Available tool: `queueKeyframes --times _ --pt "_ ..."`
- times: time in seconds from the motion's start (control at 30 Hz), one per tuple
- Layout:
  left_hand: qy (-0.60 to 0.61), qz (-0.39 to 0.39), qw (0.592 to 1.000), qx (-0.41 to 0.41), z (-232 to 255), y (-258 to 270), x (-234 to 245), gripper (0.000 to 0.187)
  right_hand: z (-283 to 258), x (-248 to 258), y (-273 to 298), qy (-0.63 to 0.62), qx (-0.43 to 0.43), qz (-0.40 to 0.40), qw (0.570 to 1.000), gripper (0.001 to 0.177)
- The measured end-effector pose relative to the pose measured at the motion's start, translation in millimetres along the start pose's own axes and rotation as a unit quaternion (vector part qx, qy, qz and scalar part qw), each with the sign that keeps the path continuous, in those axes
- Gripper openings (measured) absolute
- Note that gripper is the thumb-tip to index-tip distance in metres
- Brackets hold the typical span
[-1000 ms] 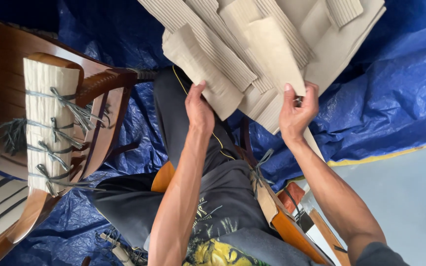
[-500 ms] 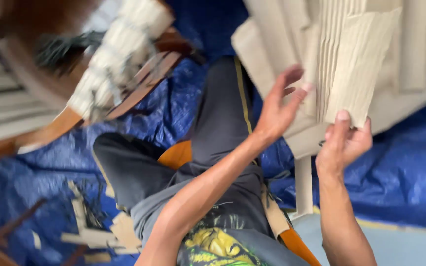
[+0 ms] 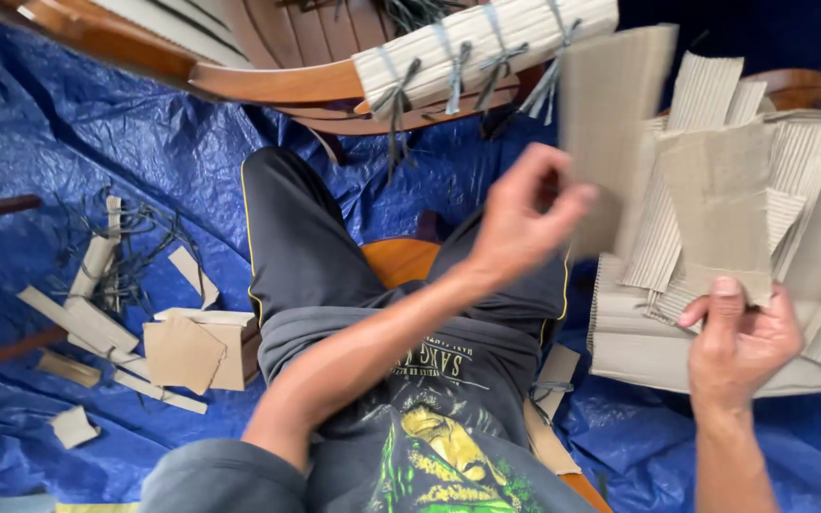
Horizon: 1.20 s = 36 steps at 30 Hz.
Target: Wrapping cardboard protectors around the frame of a wooden chair and securing them with plastic zip ties.
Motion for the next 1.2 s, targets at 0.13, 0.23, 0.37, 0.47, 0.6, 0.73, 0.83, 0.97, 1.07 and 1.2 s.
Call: queueKeyframes --times 0.13,0.23,0.37,0.47,0.6,0.73,0.83,0.97,1.07,1.2 --pt "-0.236 0.022 0.936 -0.258 108.6 -8.1 113.6 0.028 -53.4 -12.2 -20.5 0.012 0.037 -0.073 0.997 0.022" --pt "-0.439 -0.015 0.806 -0.396 194.9 -19.5 164.5 0.030 -98.5 -43.2 -31.1 0.036 0.039 -0.115 0.992 0.022" --pt "-0.474 -0.020 0.757 -0.449 219.7 -23.9 216.2 0.045 -122.6 -77.2 -33.0 0.060 0.056 -0.169 0.982 0.020" --pt "-0.582 0.012 0.705 -0.404 206.1 -27.1 235.1 0.041 -123.0 -91.8 -30.3 0.097 0.067 -0.201 0.973 0.020" --pt "-0.657 -0.034 0.639 -0.398 171.0 -43.3 239.9 0.032 -143.4 -116.6 -25.5 0.138 0.063 -0.220 0.964 0.019" --pt "-0.712 -0.040 0.630 -0.307 114.5 -55.1 254.6 0.025 -140.3 -116.6 -27.2 0.130 0.069 -0.213 0.966 0.019" --pt "-0.731 -0.053 0.628 -0.260 109.6 -60.0 255.6 0.020 -151.0 -118.9 -30.6 0.115 0.073 -0.191 0.972 0.019" --pt "-0.744 -0.012 0.561 -0.363 130.0 -47.4 247.5 0.044 -151.9 -119.3 -35.6 0.097 0.054 -0.166 0.980 0.018" --pt "-0.699 -0.071 0.666 -0.249 124.3 -44.1 250.4 0.069 -140.5 -116.8 -39.5 0.081 0.040 -0.151 0.985 0.020" --pt "-0.728 -0.039 0.643 -0.234 111.2 -46.6 254.6 0.093 -113.9 -111.3 -44.3 0.076 0.042 -0.171 0.982 0.024"
Point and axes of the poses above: each hand's wrist, its own y-axis away from the middle knuckle, its own x-axis out of the back of the hand, z = x × y, the point moved 3 cm from there along -y, towards the middle knuckle, and after that the axes turned 7 degrees about y, right-handed, at the moved point
